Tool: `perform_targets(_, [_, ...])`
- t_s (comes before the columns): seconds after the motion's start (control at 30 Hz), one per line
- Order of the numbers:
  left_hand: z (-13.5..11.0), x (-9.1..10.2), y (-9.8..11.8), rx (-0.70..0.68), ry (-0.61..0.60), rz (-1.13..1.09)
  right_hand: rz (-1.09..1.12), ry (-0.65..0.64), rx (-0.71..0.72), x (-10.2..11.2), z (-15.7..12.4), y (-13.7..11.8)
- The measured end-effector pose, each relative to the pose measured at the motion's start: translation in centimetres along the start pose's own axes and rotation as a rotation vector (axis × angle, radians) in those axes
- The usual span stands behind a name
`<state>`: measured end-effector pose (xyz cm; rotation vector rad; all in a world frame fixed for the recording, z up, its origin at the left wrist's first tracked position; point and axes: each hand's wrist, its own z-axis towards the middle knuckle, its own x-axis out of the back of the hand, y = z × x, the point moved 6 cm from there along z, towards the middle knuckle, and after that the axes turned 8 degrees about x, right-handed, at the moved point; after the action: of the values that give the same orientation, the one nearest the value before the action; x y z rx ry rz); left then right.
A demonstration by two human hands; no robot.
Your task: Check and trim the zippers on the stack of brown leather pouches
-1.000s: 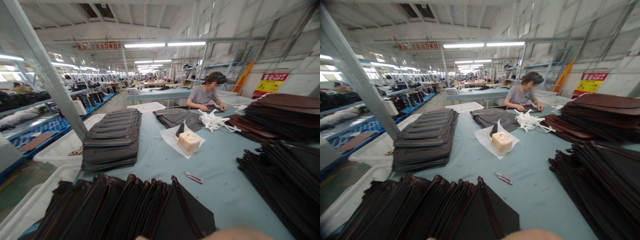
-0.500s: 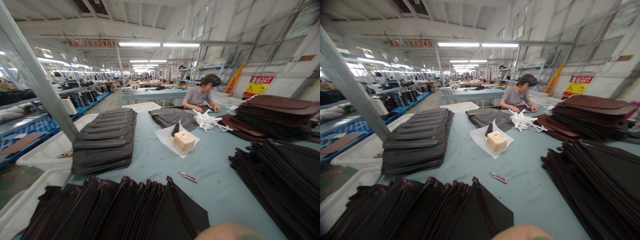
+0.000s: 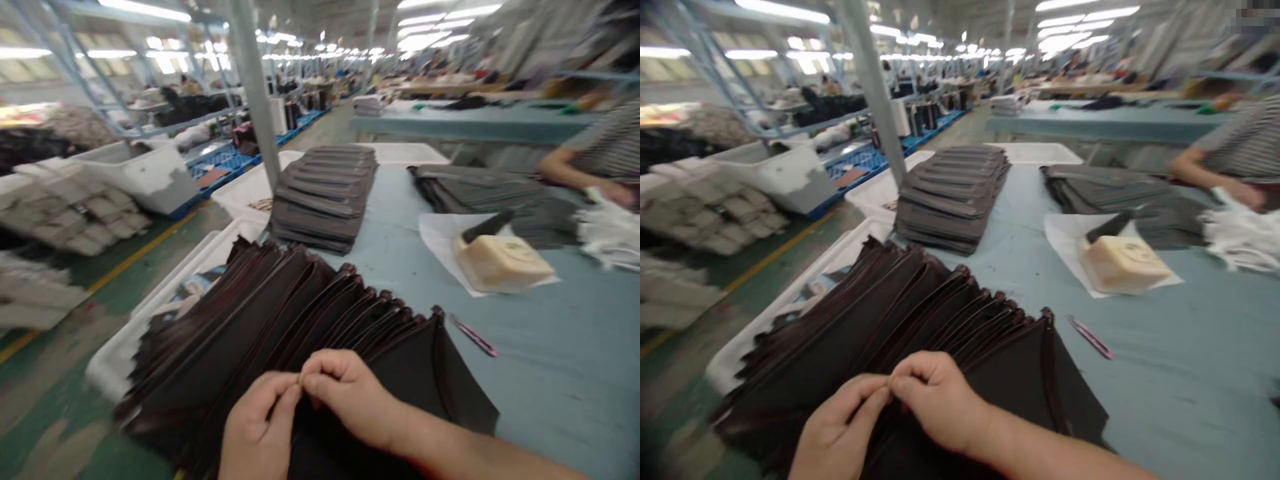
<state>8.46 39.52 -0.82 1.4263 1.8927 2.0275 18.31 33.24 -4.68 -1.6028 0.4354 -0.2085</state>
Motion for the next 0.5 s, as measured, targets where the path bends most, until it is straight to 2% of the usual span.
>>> perform_targets(0.07, [0.1, -0.2, -1.0, 0.083, -0.074, -0.084, 0.0, -0.046, 0.025, -0.4, 0.0, -0.1])
perform_targets(0.13, [-0.1, -0.1, -1.5, 0.133, -0.078, -0.141, 0.009, -0.082, 0.026, -0.8, -0.1, 0.2])
perform_targets(0.27, [-0.6, 0.3, -1.6, 0.156, -0.018, -0.14, -0.039, -0.108, 0.057, -1.6, -0.5, 0.5])
perform_targets(0.4, [-0.9, 0.5, -1.7, 0.1, 0.085, -0.004, -0.256, -0.094, 0.174, -1.8, -0.6, -0.1])
perform_targets(0.5, [-0.9, 0.6, -1.8, 0.061, 0.146, 0.043, -0.259, -0.073, 0.175, -2.0, -0.5, -0.1])
